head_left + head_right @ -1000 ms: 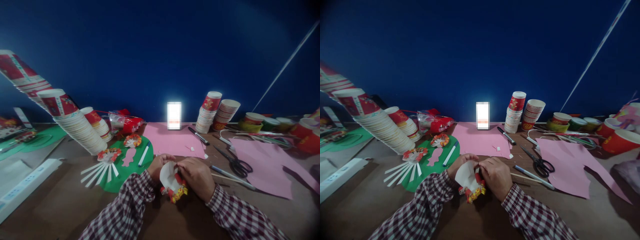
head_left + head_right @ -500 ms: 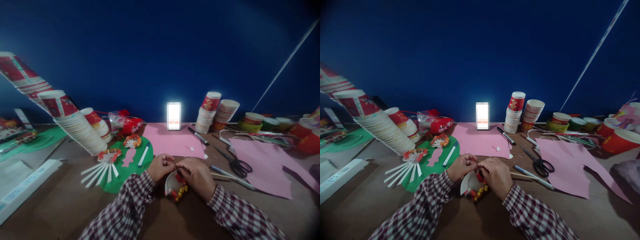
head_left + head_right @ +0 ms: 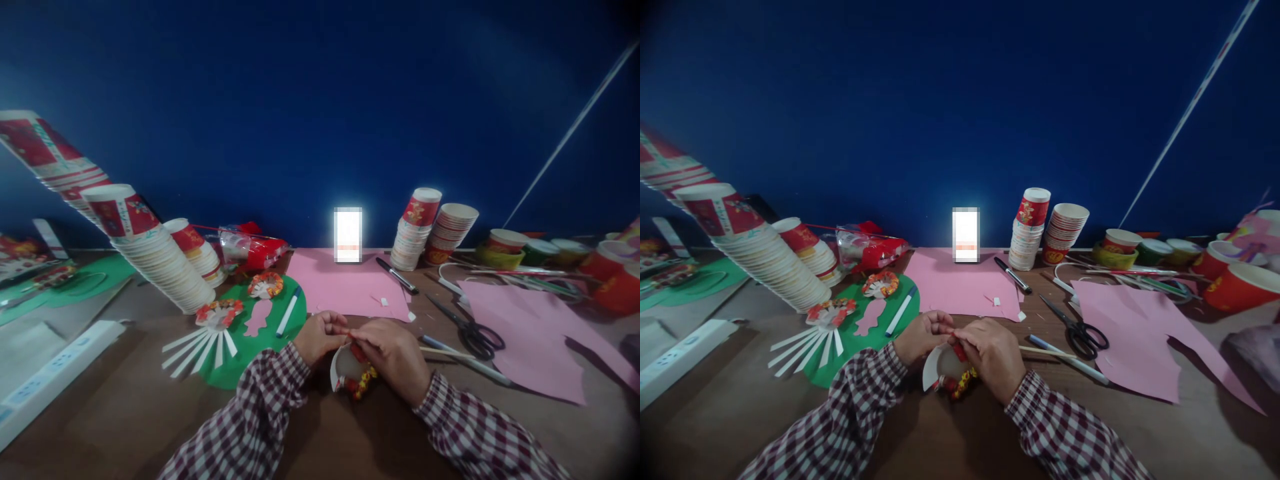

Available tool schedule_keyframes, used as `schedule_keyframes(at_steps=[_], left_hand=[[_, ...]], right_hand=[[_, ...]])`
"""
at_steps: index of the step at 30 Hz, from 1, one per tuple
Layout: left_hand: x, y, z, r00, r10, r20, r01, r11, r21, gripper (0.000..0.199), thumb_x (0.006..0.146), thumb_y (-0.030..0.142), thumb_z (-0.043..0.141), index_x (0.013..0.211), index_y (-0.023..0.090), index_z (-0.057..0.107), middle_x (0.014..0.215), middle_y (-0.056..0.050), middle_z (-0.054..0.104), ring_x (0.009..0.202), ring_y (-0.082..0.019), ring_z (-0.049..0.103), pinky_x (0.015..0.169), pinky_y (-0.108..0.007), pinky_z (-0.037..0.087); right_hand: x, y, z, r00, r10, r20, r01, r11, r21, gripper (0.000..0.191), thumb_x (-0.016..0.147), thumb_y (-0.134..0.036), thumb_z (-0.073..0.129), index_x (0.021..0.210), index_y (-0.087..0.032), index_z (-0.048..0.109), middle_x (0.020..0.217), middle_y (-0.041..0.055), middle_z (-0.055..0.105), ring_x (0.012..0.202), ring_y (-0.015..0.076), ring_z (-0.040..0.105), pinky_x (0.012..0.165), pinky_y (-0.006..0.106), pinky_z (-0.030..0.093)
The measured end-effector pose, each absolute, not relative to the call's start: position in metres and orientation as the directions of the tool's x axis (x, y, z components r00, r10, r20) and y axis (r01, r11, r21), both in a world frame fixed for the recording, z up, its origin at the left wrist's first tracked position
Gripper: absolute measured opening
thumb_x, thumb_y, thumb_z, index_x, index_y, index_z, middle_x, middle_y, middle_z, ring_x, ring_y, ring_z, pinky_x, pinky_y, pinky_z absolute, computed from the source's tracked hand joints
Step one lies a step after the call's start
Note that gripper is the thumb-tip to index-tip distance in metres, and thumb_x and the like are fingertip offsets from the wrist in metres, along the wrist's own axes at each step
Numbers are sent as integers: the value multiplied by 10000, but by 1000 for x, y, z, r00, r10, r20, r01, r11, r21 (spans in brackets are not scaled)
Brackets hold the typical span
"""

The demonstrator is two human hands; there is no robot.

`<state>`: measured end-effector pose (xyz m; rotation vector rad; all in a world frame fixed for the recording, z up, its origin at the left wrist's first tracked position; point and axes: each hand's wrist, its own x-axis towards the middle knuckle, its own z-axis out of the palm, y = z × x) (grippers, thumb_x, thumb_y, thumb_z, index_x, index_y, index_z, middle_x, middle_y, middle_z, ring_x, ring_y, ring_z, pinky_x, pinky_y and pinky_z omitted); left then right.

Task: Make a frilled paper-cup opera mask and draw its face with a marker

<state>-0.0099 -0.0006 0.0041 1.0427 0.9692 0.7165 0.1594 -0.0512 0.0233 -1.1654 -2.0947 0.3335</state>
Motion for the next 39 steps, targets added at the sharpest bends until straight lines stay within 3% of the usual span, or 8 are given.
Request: schedule_keyframes(at_steps=[7, 14, 21, 24, 34, 39], left_hand=[[-4, -5, 7, 455, 853, -254, -101, 333, 938, 382, 577, 366, 718, 824, 108, 583, 730, -27, 612, 639, -98, 535, 616, -224, 391], [-9, -6, 5, 517, 834, -193, 132, 145, 981, 390, 721, 457, 556, 799, 95, 679, 678, -49, 653, 594, -117, 523, 563, -220, 383], [-9, -6, 7, 546, 828, -125, 104, 81, 991, 349, 673, 380, 631, 886, 107, 675, 834, -76, 678, 733, -156, 581, 690, -247, 430], [-8, -6, 6, 527, 836, -153, 98, 119, 988, 323, 667, 361, 637, 853, 100, 677, 785, -73, 677, 689, -143, 575, 656, -239, 431], [-7, -7, 7, 474, 859, -193, 159, 132, 978, 354, 651, 410, 631, 777, 80, 666, 666, -41, 627, 586, -107, 504, 572, -214, 390], [-10, -6, 6, 496, 858, -131, 193, 38, 980, 485, 729, 523, 496, 624, 68, 628, 523, -2, 513, 495, -72, 387, 482, -201, 303]], right_hand=[[159, -52, 24, -301, 849, 435, 689, 509, -516, 161, 846, -217, 466, 778, -199, 612, 780, 29, 631, 771, 157, 554, 709, 278, 403], [159, -52, 26, -273, 865, 420, 685, 481, -547, 179, 851, -237, 453, 806, -204, 624, 805, 41, 645, 777, 166, 564, 704, 281, 414], [160, -49, 21, -181, 917, 356, 602, 390, -697, 173, 817, -201, 478, 857, -219, 645, 818, 20, 663, 760, 149, 591, 690, 256, 441], [160, -47, 19, -161, 934, 318, 575, 350, -739, 173, 795, -179, 490, 851, -222, 647, 799, 6, 668, 735, 140, 600, 667, 238, 450], [161, -49, 24, -212, 883, 419, 696, 438, -569, 178, 783, -147, 490, 838, -219, 644, 822, 30, 658, 786, 167, 575, 728, 287, 431], [160, -51, 20, -211, 859, 467, 712, 463, -529, 147, 758, -108, 497, 737, -203, 607, 812, 27, 643, 784, 161, 567, 718, 272, 429]])
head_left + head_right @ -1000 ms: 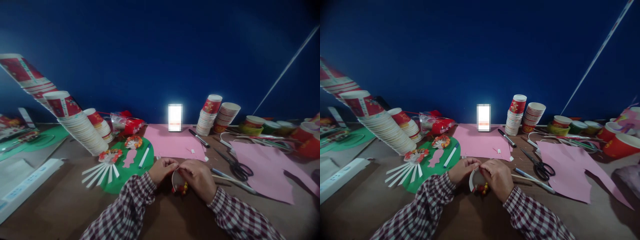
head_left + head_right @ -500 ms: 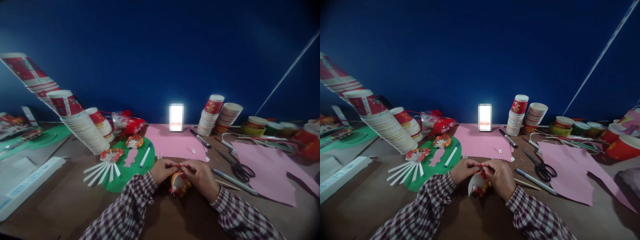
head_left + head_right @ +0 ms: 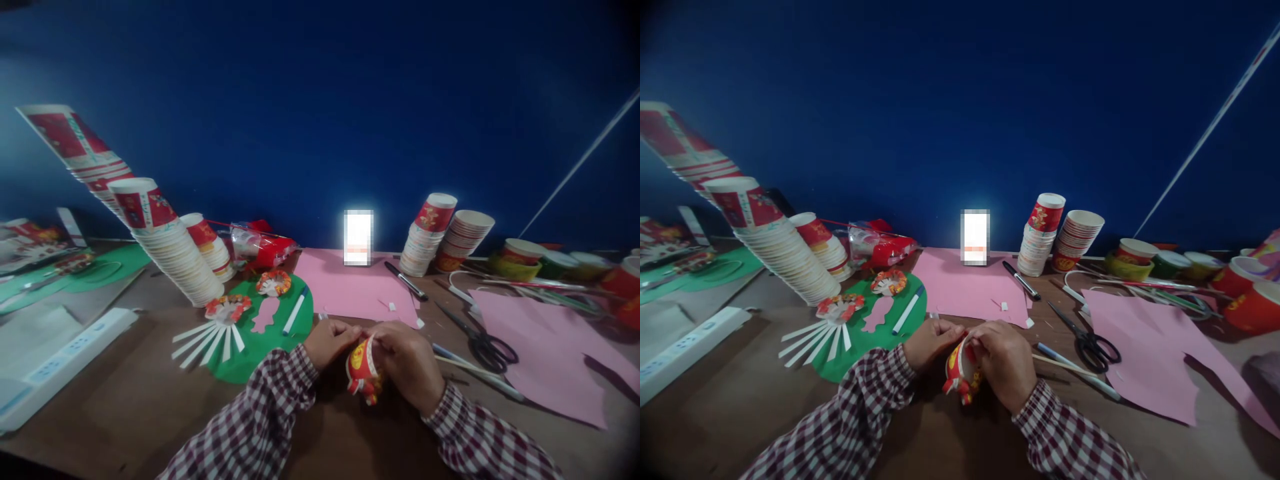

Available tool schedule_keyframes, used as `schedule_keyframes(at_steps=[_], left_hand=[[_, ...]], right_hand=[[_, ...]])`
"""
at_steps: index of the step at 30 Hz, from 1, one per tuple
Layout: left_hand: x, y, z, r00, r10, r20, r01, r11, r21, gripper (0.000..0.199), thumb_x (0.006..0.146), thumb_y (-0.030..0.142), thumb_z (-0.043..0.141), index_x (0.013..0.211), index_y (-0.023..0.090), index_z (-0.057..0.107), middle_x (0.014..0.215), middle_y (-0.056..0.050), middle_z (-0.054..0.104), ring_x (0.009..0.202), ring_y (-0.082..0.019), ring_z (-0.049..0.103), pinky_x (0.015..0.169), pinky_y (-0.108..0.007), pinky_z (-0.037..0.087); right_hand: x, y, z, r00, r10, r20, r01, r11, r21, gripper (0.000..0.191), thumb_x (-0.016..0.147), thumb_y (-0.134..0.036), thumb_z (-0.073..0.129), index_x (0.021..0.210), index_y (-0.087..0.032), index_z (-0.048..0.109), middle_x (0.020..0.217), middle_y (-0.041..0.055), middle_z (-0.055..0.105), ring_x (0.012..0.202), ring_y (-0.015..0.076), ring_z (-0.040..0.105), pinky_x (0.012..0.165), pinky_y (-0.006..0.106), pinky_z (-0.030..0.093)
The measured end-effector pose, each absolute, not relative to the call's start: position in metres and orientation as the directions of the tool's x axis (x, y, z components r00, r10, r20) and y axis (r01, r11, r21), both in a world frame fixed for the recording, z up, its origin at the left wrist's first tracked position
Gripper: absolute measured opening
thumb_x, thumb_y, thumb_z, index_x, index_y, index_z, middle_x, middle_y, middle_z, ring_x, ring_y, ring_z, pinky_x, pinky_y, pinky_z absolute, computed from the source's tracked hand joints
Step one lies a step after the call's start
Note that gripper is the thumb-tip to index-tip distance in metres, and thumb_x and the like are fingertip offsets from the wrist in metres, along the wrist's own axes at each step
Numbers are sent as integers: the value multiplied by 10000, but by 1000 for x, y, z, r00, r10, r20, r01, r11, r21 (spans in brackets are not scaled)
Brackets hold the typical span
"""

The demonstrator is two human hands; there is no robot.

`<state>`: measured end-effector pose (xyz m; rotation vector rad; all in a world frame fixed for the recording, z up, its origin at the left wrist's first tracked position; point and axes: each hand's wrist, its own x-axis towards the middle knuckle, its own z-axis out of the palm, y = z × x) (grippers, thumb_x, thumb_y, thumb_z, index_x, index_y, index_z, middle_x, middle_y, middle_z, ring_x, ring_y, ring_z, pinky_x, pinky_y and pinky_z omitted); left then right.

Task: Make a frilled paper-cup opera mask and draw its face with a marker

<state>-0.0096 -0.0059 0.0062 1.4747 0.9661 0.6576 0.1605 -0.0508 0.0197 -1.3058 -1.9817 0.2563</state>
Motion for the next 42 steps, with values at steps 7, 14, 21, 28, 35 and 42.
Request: schedule_keyframes(at_steps=[7, 14, 21, 28, 35, 42], left_hand=[[-8, -7, 13, 454, 877, -159, 240, 52, 969, 427, 689, 478, 558, 701, 68, 673, 576, -28, 593, 526, -95, 455, 504, -207, 341], [-7, -10, 15, 431, 888, -157, 228, 61, 972, 395, 684, 443, 574, 756, 72, 690, 663, -62, 659, 575, -129, 538, 543, -219, 401], [-7, -9, 10, 443, 886, -135, 167, 66, 984, 355, 651, 415, 625, 763, 83, 687, 704, -79, 675, 613, -140, 572, 581, -228, 434], [-9, -7, 6, 423, 898, -123, 205, 37, 978, 302, 615, 338, 662, 771, 80, 678, 725, -89, 678, 653, -161, 593, 631, -257, 455], [-6, -6, 3, 498, 857, -137, 78, 113, 991, 310, 592, 305, 680, 805, 82, 654, 758, -82, 677, 688, -158, 603, 667, -266, 460], [-10, -9, 13, 483, 863, -150, 165, 78, 983, 338, 663, 406, 612, 762, 88, 670, 698, -62, 666, 623, -135, 574, 599, -234, 437]], right_hand=[[160, -51, 19, -207, 859, 468, 676, 471, -566, 194, 745, -80, 486, 794, -200, 631, 846, 41, 654, 810, 166, 577, 731, 280, 437], [159, -50, 25, -223, 901, 372, 661, 420, -622, 172, 775, -143, 501, 801, -232, 646, 801, 25, 659, 768, 163, 583, 706, 278, 440], [162, -50, 24, -225, 924, 310, 668, 377, -642, 125, 788, -221, 515, 857, -221, 619, 797, 22, 656, 739, 162, 591, 662, 262, 438], [159, -51, 28, -238, 925, 296, 660, 378, -649, 133, 780, -211, 494, 847, -218, 609, 811, 16, 650, 743, 163, 591, 647, 261, 437], [155, -54, 31, -158, 950, 269, 691, 301, -657, 105, 770, -223, 488, 781, -224, 592, 738, -7, 635, 681, 154, 573, 603, 250, 410], [156, -58, 33, -194, 928, 318, 740, 351, -574, 77, 763, -262, 505, 784, -217, 564, 733, -6, 621, 680, 146, 561, 581, 227, 374]])
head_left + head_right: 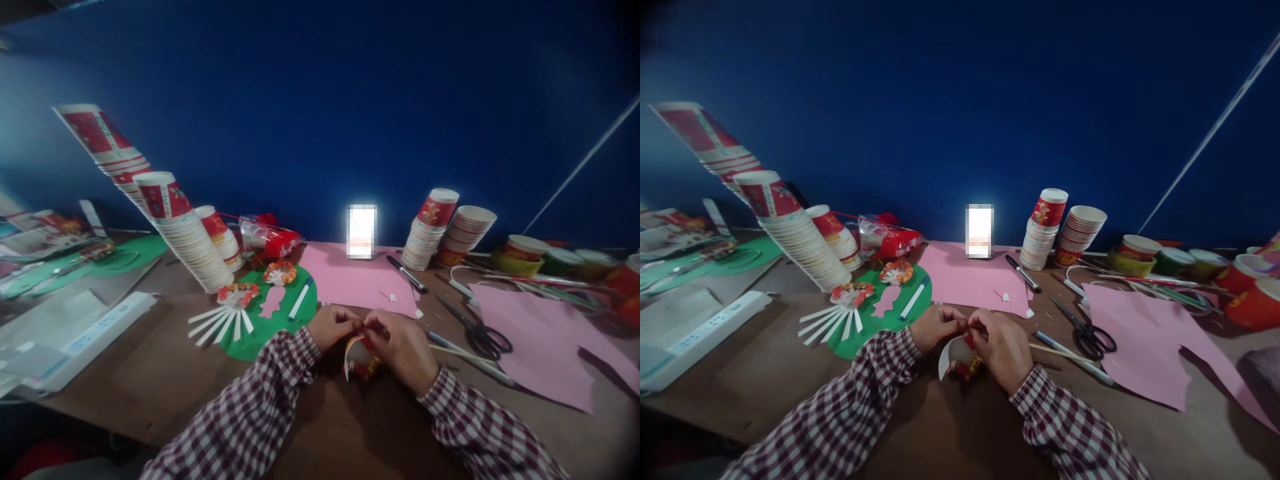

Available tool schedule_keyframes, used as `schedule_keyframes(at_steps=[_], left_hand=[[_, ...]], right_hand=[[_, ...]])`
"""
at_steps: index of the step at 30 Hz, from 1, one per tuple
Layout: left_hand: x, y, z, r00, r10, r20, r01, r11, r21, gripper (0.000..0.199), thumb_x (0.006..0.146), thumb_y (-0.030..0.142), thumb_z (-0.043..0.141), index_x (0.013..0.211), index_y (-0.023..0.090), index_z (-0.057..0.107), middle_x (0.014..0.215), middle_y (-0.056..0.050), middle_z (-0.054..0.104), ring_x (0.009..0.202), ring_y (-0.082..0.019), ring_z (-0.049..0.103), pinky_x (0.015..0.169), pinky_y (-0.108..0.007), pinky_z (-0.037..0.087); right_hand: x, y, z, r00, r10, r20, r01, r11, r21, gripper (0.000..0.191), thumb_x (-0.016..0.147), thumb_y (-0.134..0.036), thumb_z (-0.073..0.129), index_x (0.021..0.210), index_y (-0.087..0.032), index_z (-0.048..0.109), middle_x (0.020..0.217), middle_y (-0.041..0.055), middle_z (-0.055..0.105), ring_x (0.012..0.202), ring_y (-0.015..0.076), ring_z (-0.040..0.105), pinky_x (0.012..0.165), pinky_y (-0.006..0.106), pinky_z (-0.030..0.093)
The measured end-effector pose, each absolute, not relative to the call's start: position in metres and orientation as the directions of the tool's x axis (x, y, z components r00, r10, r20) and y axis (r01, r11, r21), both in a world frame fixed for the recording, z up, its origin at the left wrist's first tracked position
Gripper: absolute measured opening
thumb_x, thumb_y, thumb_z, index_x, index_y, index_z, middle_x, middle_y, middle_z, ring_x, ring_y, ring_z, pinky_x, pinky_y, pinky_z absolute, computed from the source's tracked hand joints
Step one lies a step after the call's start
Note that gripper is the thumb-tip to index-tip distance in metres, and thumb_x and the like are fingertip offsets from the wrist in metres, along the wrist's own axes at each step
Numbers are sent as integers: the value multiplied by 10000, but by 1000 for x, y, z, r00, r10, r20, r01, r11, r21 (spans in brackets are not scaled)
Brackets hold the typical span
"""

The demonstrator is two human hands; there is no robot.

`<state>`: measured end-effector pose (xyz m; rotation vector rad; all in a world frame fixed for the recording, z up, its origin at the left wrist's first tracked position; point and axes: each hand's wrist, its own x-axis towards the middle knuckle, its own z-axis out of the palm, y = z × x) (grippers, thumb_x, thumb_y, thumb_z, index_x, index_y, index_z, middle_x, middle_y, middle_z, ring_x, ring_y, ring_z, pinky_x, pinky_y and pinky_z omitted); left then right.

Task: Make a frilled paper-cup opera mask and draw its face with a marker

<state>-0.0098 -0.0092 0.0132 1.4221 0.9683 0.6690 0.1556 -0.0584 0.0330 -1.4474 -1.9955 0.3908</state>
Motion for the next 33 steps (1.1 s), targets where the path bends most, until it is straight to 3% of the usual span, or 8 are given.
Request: schedule_keyframes(at_steps=[6, 12, 19, 22, 25, 28, 33], left_hand=[[-11, -7, 11, 499, 850, -171, 117, 130, 985, 277, 582, 299, 687, 760, 89, 659, 713, -63, 670, 628, -135, 586, 616, -242, 450], [-6, -4, 4, 559, 803, -208, -32, 271, 962, 405, 519, 262, 729, 872, 82, 646, 791, -94, 680, 743, -181, 618, 723, -302, 465], [-12, -3, 9, 549, 799, -245, 49, 262, 964, 411, 521, 256, 722, 893, 97, 649, 846, -91, 679, 789, -195, 615, 742, -297, 461], [-11, -3, 10, 518, 820, -244, 50, 256, 965, 384, 525, 235, 713, 873, 86, 646, 800, -86, 679, 735, -178, 613, 717, -291, 465], [-9, -4, 9, 452, 858, -245, 96, 226, 969, 325, 535, 225, 701, 819, 79, 645, 736, -70, 671, 669, -154, 598, 672, -274, 466], [-7, -4, 8, 360, 913, -192, 126, 156, 980, 286, 637, 301, 632, 818, 80, 637, 720, -71, 661, 634, -140, 582, 619, -255, 457], [-9, -4, 11, 396, 913, -97, 248, -4, 969, 336, 707, 365, 565, 861, 76, 643, 725, -82, 657, 634, -143, 573, 586, -237, 438]], right_hand=[[155, -59, 34, -220, 923, 315, 800, 356, -484, 58, 772, -257, 511, 797, -217, 546, 734, -10, 615, 671, 141, 554, 592, 227, 370], [156, -57, 34, -286, 906, 313, 821, 400, -408, 139, 820, -241, 457, 900, -227, 570, 781, 5, 636, 722, 147, 574, 644, 235, 389], [150, -67, 40, -357, 840, 410, 896, 432, -106, 213, 844, -188, 425, 1010, -196, 559, 868, 82, 630, 802, 203, 542, 685, 282, 354], [151, -68, 39, -381, 835, 397, 904, 427, -31, 233, 837, -181, 445, 1046, -208, 545, 879, 79, 624, 803, 213, 531, 682, 293, 341], [152, -66, 37, -379, 843, 381, 909, 417, -18, 190, 843, -192, 450, 996, -216, 558, 823, 72, 623, 776, 204, 530, 673, 286, 335], [151, -65, 35, -394, 848, 356, 903, 428, -21, 156, 858, -220, 439, 956, -213, 561, 787, 59, 621, 759, 188, 535, 672, 275, 338], [150, -64, 35, -382, 866, 321, 902, 425, -73, 116, 850, -222, 466, 917, -220, 561, 774, 40, 620, 739, 170, 545, 632, 259, 340]])
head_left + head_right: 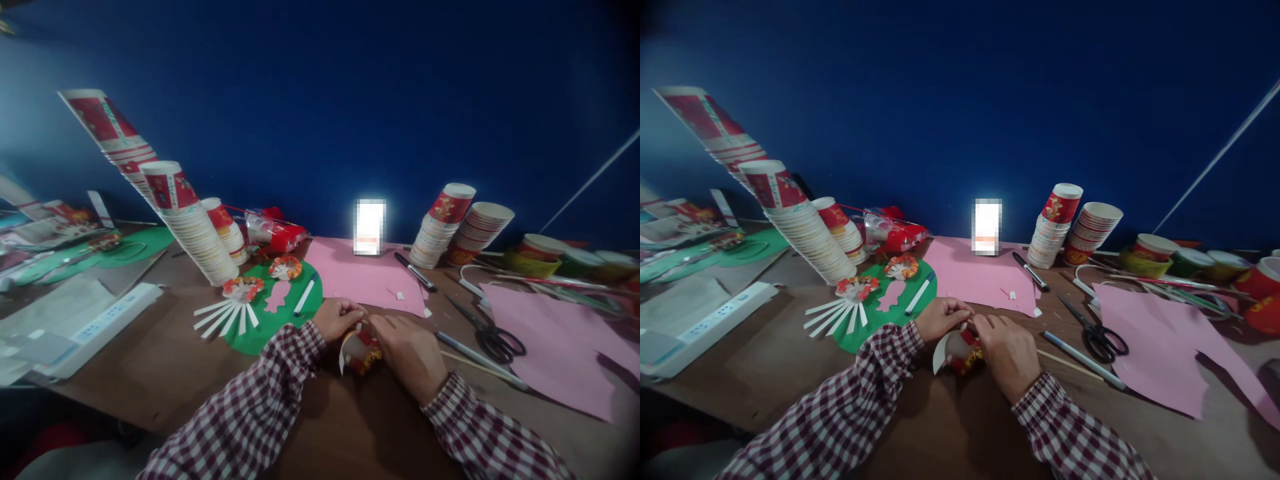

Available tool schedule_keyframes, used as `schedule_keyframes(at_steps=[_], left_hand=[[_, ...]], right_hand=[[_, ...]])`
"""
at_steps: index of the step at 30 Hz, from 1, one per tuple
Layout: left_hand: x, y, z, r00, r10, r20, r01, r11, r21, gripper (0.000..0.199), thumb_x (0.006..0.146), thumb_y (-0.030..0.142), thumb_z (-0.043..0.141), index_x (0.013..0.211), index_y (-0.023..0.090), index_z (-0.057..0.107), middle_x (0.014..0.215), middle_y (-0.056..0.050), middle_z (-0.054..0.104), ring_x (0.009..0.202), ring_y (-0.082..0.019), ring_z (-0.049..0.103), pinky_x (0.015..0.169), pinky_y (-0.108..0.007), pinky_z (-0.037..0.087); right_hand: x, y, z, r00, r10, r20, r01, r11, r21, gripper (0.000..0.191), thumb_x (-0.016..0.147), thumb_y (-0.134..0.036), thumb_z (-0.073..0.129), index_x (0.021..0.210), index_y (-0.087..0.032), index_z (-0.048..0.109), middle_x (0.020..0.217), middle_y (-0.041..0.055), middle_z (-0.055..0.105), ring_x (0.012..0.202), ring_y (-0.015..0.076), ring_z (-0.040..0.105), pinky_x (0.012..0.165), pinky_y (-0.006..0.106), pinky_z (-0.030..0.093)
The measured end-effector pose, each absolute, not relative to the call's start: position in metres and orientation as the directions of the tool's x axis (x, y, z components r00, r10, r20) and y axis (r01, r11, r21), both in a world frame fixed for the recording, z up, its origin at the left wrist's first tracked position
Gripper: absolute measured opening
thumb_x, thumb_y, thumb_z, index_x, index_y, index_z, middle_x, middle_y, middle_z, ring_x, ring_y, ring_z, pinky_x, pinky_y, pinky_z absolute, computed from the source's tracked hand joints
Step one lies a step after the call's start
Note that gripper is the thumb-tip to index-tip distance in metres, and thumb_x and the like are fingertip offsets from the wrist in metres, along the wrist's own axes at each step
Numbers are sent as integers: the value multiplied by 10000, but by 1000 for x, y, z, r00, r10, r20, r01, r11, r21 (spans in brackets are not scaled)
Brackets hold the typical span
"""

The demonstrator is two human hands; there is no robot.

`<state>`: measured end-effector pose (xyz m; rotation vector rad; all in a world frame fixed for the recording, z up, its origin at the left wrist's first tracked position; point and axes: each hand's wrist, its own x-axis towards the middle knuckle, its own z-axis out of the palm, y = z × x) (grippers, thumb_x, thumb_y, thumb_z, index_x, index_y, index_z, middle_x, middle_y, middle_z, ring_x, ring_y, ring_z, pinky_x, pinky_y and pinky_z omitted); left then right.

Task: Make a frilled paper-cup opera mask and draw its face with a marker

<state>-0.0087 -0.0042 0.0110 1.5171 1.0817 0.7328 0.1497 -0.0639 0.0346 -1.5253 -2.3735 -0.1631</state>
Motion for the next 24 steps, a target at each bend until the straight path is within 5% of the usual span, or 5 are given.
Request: schedule_keyframes(at_steps=[7, 13, 18, 24], left_hand=[[-8, -2, 9, 324, 944, -64, 239, -16, 971, 510, 775, 526, 416, 902, 86, 641, 806, -100, 665, 720, -177, 582, 653, -269, 438], [-10, -3, 15, 322, 939, -121, 236, 44, 971, 679, 822, 575, 207, 948, 73, 647, 803, -120, 657, 607, -143, 545, 565, -254, 400], [-11, 0, 8, 364, 917, -164, 224, 85, 971, 532, 764, 543, 417, 905, 94, 664, 682, -63, 648, 528, -112, 500, 504, -226, 375], [-12, 1, -1, 467, 872, -145, 50, 137, 989, 399, 628, 398, 658, 893, 98, 654, 801, -76, 678, 690, -156, 592, 651, -258, 448]], right_hand=[[154, -59, 34, -309, 884, 352, 899, 392, -195, 227, 894, -296, 386, 838, -201, 584, 777, 45, 640, 748, 150, 576, 688, 239, 372], [156, -56, 34, -302, 885, 354, 893, 392, -221, 243, 899, -307, 373, 984, -214, 581, 862, 56, 657, 801, 155, 586, 710, 239, 392], [157, -56, 32, -316, 891, 325, 889, 398, -226, 213, 893, -290, 390, 904, -213, 588, 820, 41, 651, 785, 157, 581, 698, 245, 384], [158, -55, 32, -305, 885, 351, 884, 400, -241, 223, 898, -260, 372, 922, -227, 592, 845, 31, 655, 783, 150, 581, 696, 241, 388]])
